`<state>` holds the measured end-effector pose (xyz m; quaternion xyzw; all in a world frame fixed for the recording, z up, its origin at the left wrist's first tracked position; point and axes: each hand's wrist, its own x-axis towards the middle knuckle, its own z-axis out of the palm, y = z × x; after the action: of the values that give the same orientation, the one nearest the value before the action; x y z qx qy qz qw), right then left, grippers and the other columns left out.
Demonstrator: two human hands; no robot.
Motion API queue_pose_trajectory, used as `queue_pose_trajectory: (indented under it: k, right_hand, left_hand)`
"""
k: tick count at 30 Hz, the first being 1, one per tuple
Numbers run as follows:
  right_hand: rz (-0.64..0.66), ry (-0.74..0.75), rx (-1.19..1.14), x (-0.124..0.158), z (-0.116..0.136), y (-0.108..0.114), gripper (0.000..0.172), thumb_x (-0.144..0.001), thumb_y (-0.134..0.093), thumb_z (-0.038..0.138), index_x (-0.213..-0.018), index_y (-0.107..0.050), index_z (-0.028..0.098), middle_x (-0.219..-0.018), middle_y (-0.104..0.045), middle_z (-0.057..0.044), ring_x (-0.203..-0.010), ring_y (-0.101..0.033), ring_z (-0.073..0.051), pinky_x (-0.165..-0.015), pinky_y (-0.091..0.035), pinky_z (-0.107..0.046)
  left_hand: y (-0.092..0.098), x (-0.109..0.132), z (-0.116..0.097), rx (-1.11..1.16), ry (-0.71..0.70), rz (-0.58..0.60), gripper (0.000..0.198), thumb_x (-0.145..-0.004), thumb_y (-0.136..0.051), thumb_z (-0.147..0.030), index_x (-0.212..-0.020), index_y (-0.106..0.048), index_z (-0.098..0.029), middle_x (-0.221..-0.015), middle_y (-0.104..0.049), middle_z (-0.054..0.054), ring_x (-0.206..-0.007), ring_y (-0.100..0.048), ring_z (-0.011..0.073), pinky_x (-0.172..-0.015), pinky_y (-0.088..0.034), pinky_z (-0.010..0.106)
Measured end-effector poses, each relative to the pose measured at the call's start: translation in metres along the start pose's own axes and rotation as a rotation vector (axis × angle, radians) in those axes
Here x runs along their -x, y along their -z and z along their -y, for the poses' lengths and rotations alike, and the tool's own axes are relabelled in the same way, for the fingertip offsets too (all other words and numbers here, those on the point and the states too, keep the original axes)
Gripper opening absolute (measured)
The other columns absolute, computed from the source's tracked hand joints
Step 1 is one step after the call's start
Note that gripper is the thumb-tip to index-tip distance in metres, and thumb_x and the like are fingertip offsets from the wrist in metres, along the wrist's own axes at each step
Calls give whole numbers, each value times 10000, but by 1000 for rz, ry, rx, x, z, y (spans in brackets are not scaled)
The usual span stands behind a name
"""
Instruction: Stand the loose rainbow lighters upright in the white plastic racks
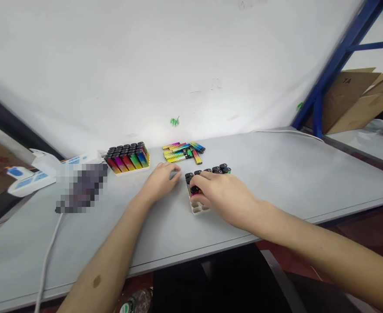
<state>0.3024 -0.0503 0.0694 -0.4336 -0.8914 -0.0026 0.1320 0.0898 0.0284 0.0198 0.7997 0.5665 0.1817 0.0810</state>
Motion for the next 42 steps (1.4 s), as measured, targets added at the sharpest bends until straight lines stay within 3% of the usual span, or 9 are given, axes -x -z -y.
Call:
queue_pose_trajectory:
  k: [6, 10, 13, 16, 19, 24, 26, 31, 42]
  right_hand:
    - [-88, -7, 71, -4, 8, 6, 288, -920, -706, 370, -1123, -593, 200, -969, -696, -52, -648, -621, -166, -496, -195, -284]
    - [-192, -103, -87, -21, -7, 21, 312, -989, -559, 490, -1070, -616, 194, -888, -713, -57, -679, -623, -174, -563, -313, -280]
    - [-220, -132, -184, -61, -38, 26, 332, -1039, -430, 444, -1024, -643, 190, -839, -717, -58, -734, -636, -190, -637, -391, -303]
    - [-120, -104, -178, -114, -74, 10, 332, -995, -486, 413, -1133, -656, 163, -1010, -737, -104, -897, -663, -234, -763, -468, -347]
    - [110, 8, -76, -161, -98, -18, 689, -904, -581, 572, -1400, -544, 94, -1337, -617, -210, -1103, -643, -320, -935, -489, -421]
    - [232, 196, 28, -200, -108, -56, 920, -862, -494, 756, -1568, -399, 174, -1626, -357, -172, -1474, -341, -416, -1184, -292, -556]
    - [259, 235, 53, -203, -108, -66, 903, -858, -488, 768, -1581, -382, 237, -1655, -321, -133, -1502, -285, -426, -1198, -221, -620]
    - [206, 255, 20, -192, -113, -81, 893, -876, -529, 698, -1589, -360, 189, -1645, -330, -161, -1442, -402, -409, -1177, -296, -571]
    - [160, 180, -70, -128, -136, -63, 872, -855, -562, 710, -1517, -471, 150, -1590, -409, -197, -1366, -498, -400, -1128, -390, -529]
  left_hand:
    - [-3, 0, 5, 19, -55, -4, 263, -928, -468, -301, -1020, -699, -214, -1157, -711, 79, -1187, -566, 284, -1021, -461, 422]
    - [-4, -1, 7, 17, -91, -18, 282, -951, -456, -338, -1026, -698, -215, -1131, -712, 82, -1154, -583, 282, -1005, -466, 428]
    - [-4, 0, 6, 17, -63, -26, 296, -955, -469, -351, -1086, -687, -202, -1145, -709, 93, -1165, -575, 289, -995, -471, 427]
    - [-3, 0, 5, 18, -53, -12, 292, -961, -468, -341, -1097, -680, -193, -1162, -712, 86, -1160, -572, 288, -1003, -464, 428]
    - [-4, 0, 5, 26, -56, -7, 279, -965, -471, -340, -1088, -677, -199, -1163, -718, 71, -1158, -566, 284, -1006, -459, 430]
    - [-7, -1, 9, 36, -42, -19, 270, -963, -481, -350, -1077, -678, -203, -1165, -708, 79, -1164, -555, 285, -1002, -461, 436]
    - [-8, -2, 10, 29, -46, -28, 274, -963, -479, -356, -1074, -677, -203, -1176, -698, 88, -1155, -556, 287, -997, -464, 445]
    - [-8, -1, 10, 39, -49, -18, 270, -963, -471, -357, -1080, -670, -216, -1193, -694, 82, -1163, -546, 286, -1012, -456, 461]
    - [-6, -2, 10, 33, -56, -27, 293, -962, -457, -370, -1076, -675, -212, -1159, -710, 82, -1152, -569, 280, -1012, -460, 442]
